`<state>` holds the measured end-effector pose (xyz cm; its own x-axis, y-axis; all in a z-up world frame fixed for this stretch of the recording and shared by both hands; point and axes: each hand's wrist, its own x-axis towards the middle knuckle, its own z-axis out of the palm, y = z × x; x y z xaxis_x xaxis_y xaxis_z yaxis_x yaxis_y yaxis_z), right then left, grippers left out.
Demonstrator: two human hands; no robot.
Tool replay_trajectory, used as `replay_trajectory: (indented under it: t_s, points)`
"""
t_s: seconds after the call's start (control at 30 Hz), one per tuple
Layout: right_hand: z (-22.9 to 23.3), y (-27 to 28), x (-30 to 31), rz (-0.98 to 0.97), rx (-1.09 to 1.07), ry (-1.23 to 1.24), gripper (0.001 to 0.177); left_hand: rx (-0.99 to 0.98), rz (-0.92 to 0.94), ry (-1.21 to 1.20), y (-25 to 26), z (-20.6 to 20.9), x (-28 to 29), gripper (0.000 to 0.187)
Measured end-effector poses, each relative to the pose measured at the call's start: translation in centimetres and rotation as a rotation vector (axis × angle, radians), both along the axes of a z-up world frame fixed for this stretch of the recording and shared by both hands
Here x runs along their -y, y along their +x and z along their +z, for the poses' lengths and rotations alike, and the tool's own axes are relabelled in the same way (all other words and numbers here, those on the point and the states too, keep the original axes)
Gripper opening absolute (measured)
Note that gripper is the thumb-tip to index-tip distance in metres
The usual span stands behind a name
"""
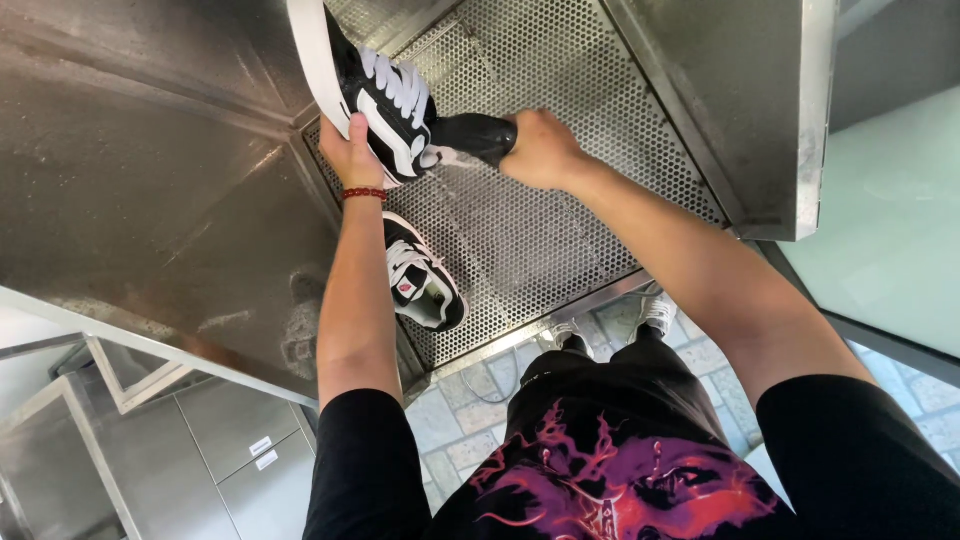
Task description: Wash a pair of shoes using a specialized shoe washing machine and a high-pressure water sprayer.
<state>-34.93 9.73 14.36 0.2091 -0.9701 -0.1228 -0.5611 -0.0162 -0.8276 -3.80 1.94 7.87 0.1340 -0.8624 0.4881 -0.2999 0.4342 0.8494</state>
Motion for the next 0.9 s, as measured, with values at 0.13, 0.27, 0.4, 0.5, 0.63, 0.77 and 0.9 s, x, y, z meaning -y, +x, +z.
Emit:
replay_trajectory:
  t_s: [0.13,0.27,0.4,0.5,0.63,0.77,0.9]
  points:
    - [-0.7,-0.6,0.5,0.003,0.013,0.043,0.029,0.050,-0.040,-0.056,-1.2,2.6,0.3,0.086]
    - [-2.0,-1.1,1.2,0.024,0.060,0.038,0.028,0.279,-0.088,-0.134,-1.6,5.4,1.2,0.101]
    - [-1.5,-1.5,1.4,0.018,0.111,0.040,0.030,0.369,-0.126,-0.169,-1.5,6.2,1.7,0.105]
    - [-1.3,-1.9,1.5,0.023,0.145,0.083,0.030,0.355,-0.153,-0.173,-1.5,6.1,2.0,0.105]
    - [-1.3,-2.1,1.5,-0.015,0.124,0.110,0.030,0.366,-0.179,-0.177,-1.7,6.4,2.1,0.107]
    - [-0.4,-2.1,1.5,0.024,0.080,0.088,0.029,0.405,-0.167,-0.187,-1.5,6.9,2.5,0.112]
    - [0.3,-1.9,1.2,0.021,0.045,0.012,0.029,0.463,-0.165,-0.219,-1.2,8.1,2.7,0.116]
